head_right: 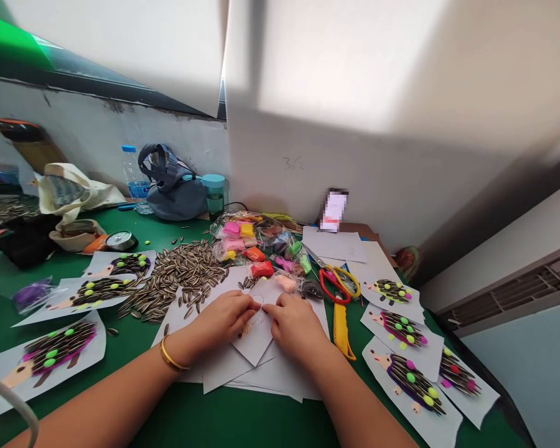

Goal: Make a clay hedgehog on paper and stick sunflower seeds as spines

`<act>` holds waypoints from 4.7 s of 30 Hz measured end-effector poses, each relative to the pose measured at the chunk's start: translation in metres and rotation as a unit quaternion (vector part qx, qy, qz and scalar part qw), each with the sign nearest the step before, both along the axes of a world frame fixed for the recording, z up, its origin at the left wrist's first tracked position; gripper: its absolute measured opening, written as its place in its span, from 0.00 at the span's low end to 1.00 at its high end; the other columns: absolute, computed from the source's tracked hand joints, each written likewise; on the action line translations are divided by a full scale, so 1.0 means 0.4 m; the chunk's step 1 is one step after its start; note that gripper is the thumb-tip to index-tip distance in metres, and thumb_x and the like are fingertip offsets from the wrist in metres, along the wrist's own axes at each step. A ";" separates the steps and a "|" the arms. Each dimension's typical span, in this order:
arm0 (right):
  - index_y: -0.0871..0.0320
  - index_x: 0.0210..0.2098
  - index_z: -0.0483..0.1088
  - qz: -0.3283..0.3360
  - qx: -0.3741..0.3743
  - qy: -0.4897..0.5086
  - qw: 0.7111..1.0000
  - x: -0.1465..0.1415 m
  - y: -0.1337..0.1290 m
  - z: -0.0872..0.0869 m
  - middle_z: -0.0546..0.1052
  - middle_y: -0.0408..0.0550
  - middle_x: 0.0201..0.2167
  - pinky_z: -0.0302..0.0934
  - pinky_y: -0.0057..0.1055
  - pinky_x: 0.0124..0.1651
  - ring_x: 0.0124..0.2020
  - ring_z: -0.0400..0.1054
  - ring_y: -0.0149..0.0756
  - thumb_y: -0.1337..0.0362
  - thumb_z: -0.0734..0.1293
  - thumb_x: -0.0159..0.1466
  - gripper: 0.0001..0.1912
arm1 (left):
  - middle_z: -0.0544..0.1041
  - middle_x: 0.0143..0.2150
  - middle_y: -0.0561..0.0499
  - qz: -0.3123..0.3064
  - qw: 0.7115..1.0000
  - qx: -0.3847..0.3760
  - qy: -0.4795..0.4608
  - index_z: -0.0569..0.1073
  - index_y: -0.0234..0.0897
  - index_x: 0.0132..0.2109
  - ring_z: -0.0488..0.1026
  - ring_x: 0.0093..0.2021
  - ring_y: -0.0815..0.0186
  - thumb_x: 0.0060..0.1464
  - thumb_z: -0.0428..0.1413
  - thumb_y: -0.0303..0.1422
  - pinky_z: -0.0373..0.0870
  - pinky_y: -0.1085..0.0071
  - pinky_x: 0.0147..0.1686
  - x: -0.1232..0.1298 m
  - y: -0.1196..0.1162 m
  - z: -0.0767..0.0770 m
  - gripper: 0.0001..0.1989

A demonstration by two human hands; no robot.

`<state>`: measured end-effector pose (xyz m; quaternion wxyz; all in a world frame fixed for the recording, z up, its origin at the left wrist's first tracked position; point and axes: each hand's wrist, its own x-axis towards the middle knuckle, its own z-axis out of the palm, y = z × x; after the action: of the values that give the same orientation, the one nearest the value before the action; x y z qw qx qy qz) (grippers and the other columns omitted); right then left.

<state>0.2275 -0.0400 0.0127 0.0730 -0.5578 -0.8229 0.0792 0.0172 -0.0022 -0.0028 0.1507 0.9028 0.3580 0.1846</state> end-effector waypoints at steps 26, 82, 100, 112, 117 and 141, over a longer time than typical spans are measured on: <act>0.46 0.55 0.73 -0.012 -0.011 -0.008 1.000 -0.008 -0.003 0.002 0.74 0.50 0.42 0.57 0.35 0.49 0.45 0.67 0.42 0.70 0.62 0.62 0.24 | 0.74 0.33 0.48 0.009 0.999 0.040 0.011 0.72 0.38 0.37 0.69 0.40 0.59 0.67 0.46 0.34 0.65 0.63 0.47 0.005 -0.003 -0.006 0.12; 0.46 0.58 0.70 0.011 -0.029 -0.007 0.999 0.009 -0.011 0.016 0.74 0.50 0.45 0.58 0.34 0.48 0.46 0.66 0.41 0.68 0.61 0.64 0.24 | 0.77 0.37 0.49 -0.010 1.000 0.019 -0.007 0.74 0.40 0.47 0.70 0.42 0.60 0.67 0.46 0.33 0.63 0.56 0.55 -0.001 -0.001 -0.010 0.12; 0.45 0.56 0.73 0.018 -0.043 0.017 0.999 0.020 -0.010 0.014 0.74 0.49 0.46 0.59 0.34 0.49 0.47 0.67 0.40 0.70 0.61 0.64 0.23 | 0.79 0.38 0.48 0.016 0.999 0.009 -0.043 0.73 0.38 0.44 0.75 0.41 0.61 0.68 0.45 0.35 0.62 0.55 0.59 -0.006 0.011 -0.026 0.13; 0.52 0.52 0.74 0.012 0.056 0.057 0.997 0.002 -0.014 0.020 0.77 0.51 0.42 0.60 0.36 0.49 0.45 0.68 0.41 0.67 0.62 0.67 0.17 | 0.79 0.44 0.49 0.033 0.994 -0.008 -0.102 0.73 0.40 0.44 0.74 0.46 0.60 0.60 0.55 0.30 0.66 0.58 0.54 -0.005 0.006 -0.011 0.05; 0.54 0.48 0.75 0.021 0.090 0.174 0.980 -0.015 -0.017 0.005 0.77 0.51 0.40 0.61 0.36 0.48 0.43 0.69 0.40 0.61 0.62 0.69 0.12 | 0.78 0.41 0.50 0.038 0.987 0.040 -0.151 0.72 0.41 0.39 0.73 0.45 0.60 0.59 0.57 0.28 0.67 0.62 0.47 -0.003 -0.006 0.008 0.02; 0.51 0.41 0.78 -0.085 0.049 0.017 0.995 0.015 0.037 -0.022 0.78 0.49 0.42 0.55 0.37 0.49 0.48 0.68 0.42 0.65 0.63 0.68 0.11 | 0.81 0.47 0.48 -0.005 0.999 0.035 -0.040 0.78 0.42 0.43 0.76 0.48 0.59 0.58 0.55 0.28 0.67 0.59 0.53 -0.006 0.002 -0.012 0.09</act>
<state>0.2336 -0.0252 0.0039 0.1209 -0.6203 -0.7739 0.0418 0.0148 -0.0014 -0.0075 0.1340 0.9012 0.3400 0.2328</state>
